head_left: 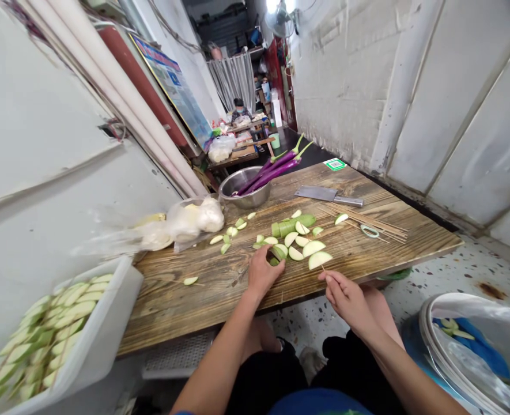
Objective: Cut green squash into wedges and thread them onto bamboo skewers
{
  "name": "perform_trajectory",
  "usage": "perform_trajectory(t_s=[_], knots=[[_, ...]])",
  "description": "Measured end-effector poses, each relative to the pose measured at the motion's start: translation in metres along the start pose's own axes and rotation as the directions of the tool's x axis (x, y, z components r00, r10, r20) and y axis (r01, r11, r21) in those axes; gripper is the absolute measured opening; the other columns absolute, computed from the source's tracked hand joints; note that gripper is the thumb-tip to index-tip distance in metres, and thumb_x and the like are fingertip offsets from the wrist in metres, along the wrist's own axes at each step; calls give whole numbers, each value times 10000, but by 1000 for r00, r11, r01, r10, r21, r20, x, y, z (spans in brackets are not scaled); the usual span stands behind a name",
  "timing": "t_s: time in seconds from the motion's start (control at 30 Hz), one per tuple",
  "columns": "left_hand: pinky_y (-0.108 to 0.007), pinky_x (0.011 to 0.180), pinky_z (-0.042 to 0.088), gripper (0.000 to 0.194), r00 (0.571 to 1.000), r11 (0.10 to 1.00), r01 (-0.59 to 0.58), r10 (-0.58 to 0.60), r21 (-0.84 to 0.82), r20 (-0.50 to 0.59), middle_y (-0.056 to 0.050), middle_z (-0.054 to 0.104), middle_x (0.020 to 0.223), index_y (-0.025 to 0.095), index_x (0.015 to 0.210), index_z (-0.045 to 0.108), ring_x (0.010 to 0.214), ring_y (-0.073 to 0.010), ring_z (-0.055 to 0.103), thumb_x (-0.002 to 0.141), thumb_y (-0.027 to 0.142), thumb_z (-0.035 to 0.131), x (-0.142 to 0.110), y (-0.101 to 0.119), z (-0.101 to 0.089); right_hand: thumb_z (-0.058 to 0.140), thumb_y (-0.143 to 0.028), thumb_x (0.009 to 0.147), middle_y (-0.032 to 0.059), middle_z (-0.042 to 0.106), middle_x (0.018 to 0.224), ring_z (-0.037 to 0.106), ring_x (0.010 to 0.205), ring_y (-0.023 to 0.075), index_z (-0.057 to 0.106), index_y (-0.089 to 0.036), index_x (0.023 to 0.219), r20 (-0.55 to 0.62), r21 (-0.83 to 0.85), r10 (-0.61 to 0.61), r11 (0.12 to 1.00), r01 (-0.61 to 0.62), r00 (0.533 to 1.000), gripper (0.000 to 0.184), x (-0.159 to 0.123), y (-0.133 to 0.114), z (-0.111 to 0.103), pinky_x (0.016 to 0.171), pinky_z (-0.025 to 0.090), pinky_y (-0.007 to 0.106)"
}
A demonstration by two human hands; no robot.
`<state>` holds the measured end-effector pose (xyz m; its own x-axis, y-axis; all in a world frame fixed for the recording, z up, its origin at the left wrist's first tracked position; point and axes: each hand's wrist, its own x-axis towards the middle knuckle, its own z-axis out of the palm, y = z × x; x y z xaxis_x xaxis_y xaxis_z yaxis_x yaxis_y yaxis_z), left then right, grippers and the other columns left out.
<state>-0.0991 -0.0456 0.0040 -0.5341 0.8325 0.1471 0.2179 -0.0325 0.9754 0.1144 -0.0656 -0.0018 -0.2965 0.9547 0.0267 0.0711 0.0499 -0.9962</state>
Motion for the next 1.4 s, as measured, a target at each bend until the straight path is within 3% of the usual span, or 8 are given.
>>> perform_trajectory(t_s=[0.17,0.23,0.33,0.47,0.6,0.73,1.03,1.4], knots=[[-313,1000,296,469,1000,998,17,-16,-68,10,-56,575,1064,215,915,638,1079,-218,480,482,64,736,18,4,-7,394,-427,855,-74,322,467,276,381,67,539,-156,918,49,70,14,997,-18,999,314,-1,5,4,354,219,183],[-323,980,328,418,996,975,83,-83,-208,7,-54,598,1013,194,923,625,1040,-206,514,526,109,727,25,5,-14,394,-426,855,-76,319,465,272,380,68,533,-159,928,57,68,16,997,-20,998,310,-2,4,6,357,213,185],[-362,900,415,246,954,793,300,-241,-530,179,-78,631,931,147,891,609,950,-205,576,655,209,637,30,3,-32,389,-416,859,-67,347,477,302,385,75,534,-173,904,138,21,11,1000,-14,990,287,-8,0,15,368,231,189],[-415,835,465,330,859,486,511,-312,-709,406,-151,641,935,84,983,592,946,-252,595,738,278,486,26,-11,-60,388,-374,862,-49,366,504,335,426,92,555,-188,824,273,-80,-27,996,50,962,253,-17,1,41,400,256,201],[-417,838,478,313,860,378,490,-360,-786,362,-202,622,1010,48,992,574,1046,-282,550,758,213,446,23,-26,-73,374,-337,861,-46,376,488,339,426,100,574,-185,824,381,-127,-31,988,86,924,254,-17,5,68,409,260,206],[-350,850,490,245,847,309,482,-403,-820,346,-236,586,1075,30,976,544,1092,-267,521,825,194,443,27,-35,-74,386,-317,845,-46,371,491,335,438,95,586,-167,807,373,-164,-22,982,89,928,252,-8,8,84,414,261,197],[-373,864,484,197,838,278,495,-401,-823,369,-252,583,1072,38,879,541,1084,-281,524,866,169,394,29,-35,-74,413,-459,840,-90,273,434,232,357,58,560,-135,870,402,-80,151,988,-129,903,356,1,10,88,352,150,184],[-380,901,454,194,839,299,508,-386,-808,384,-252,599,1038,23,869,549,1070,-285,533,852,154,406,29,-37,-74,424,-456,844,-83,264,458,215,383,55,586,-112,917,399,-107,136,989,-101,907,387,5,22,88,370,138,188]])
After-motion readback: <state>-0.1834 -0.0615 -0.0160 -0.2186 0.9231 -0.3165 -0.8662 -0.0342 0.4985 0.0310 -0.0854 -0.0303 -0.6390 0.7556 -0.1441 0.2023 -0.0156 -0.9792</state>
